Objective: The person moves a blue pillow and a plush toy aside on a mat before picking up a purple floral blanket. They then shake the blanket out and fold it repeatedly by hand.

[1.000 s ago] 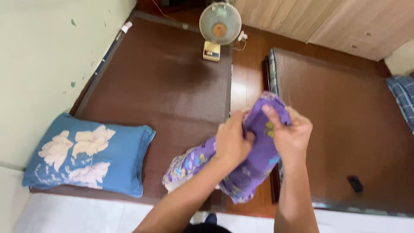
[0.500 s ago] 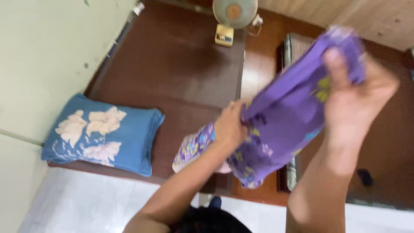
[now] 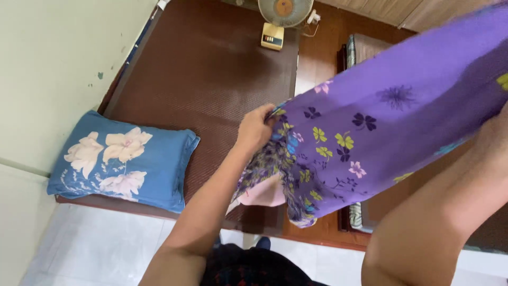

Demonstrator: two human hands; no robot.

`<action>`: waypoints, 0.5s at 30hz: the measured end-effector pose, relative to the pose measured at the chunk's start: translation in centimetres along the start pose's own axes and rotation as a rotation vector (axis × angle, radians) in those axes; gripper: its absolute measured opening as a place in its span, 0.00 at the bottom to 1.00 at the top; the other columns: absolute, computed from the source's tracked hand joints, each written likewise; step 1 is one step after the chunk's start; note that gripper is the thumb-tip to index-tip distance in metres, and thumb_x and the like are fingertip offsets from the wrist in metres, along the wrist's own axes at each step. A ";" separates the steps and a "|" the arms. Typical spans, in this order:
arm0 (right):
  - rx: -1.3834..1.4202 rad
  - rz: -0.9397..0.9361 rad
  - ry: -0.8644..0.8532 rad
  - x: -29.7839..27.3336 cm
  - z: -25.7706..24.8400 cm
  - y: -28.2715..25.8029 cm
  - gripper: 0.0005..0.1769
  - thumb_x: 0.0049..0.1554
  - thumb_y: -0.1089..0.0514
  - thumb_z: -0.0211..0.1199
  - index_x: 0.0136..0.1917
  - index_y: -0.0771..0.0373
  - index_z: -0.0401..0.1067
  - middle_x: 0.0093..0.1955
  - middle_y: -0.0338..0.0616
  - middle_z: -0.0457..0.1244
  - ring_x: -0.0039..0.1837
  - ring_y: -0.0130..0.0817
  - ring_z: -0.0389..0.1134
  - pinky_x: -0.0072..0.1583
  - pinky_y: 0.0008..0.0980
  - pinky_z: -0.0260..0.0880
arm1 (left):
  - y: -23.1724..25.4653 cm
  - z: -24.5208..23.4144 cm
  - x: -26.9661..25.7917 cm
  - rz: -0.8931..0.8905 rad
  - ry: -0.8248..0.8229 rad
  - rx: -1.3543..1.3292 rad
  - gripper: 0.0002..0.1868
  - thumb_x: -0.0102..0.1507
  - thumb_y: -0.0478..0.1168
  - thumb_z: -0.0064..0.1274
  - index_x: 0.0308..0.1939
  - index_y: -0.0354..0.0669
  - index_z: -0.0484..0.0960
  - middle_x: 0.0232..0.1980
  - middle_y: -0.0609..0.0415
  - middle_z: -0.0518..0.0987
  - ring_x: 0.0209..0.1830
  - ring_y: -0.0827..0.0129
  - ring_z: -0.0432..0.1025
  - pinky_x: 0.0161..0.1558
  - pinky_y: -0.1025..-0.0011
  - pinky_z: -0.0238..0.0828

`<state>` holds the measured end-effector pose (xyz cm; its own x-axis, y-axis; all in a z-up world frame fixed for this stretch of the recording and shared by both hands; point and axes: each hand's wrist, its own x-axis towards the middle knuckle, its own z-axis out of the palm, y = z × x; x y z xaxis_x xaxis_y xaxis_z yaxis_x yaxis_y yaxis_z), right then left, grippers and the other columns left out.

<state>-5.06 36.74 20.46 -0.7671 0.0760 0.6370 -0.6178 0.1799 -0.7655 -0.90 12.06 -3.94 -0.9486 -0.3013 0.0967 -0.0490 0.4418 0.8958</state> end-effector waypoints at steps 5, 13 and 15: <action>0.048 0.024 0.091 0.4 -3.5 5.1 0.12 0.75 0.60 0.66 0.66 0.68 0.79 0.57 0.40 0.74 0.56 0.27 0.73 0.64 0.26 0.78 | 1.2 1.2 -0.9 0.080 -0.140 -0.001 0.15 0.63 0.50 0.57 0.51 0.50 0.81 0.42 0.42 0.83 0.45 0.43 0.75 0.44 0.53 0.69; -0.586 -0.029 -0.454 -4.8 1.6 -1.9 0.42 0.41 0.58 0.78 0.69 0.59 0.72 0.66 0.47 0.67 0.60 0.39 0.69 0.60 0.40 0.70 | 7.9 -1.1 0.5 0.349 -0.177 -0.058 0.18 0.55 0.36 0.56 0.49 0.52 0.84 0.42 0.48 0.84 0.40 0.53 0.79 0.43 0.59 0.74; -0.535 0.076 -0.535 -7.3 3.5 1.8 0.47 0.38 0.59 0.81 0.71 0.57 0.69 0.63 0.45 0.68 0.61 0.36 0.70 0.60 0.38 0.70 | 9.0 -0.3 0.6 0.455 -0.111 -0.057 0.18 0.55 0.36 0.56 0.49 0.51 0.84 0.44 0.49 0.84 0.43 0.52 0.78 0.45 0.59 0.74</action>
<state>-1.14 33.09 14.13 -0.8676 -0.3544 0.3488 -0.4966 0.6543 -0.5703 -1.84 15.55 4.35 -0.8976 0.0059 0.4408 0.3939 0.4597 0.7960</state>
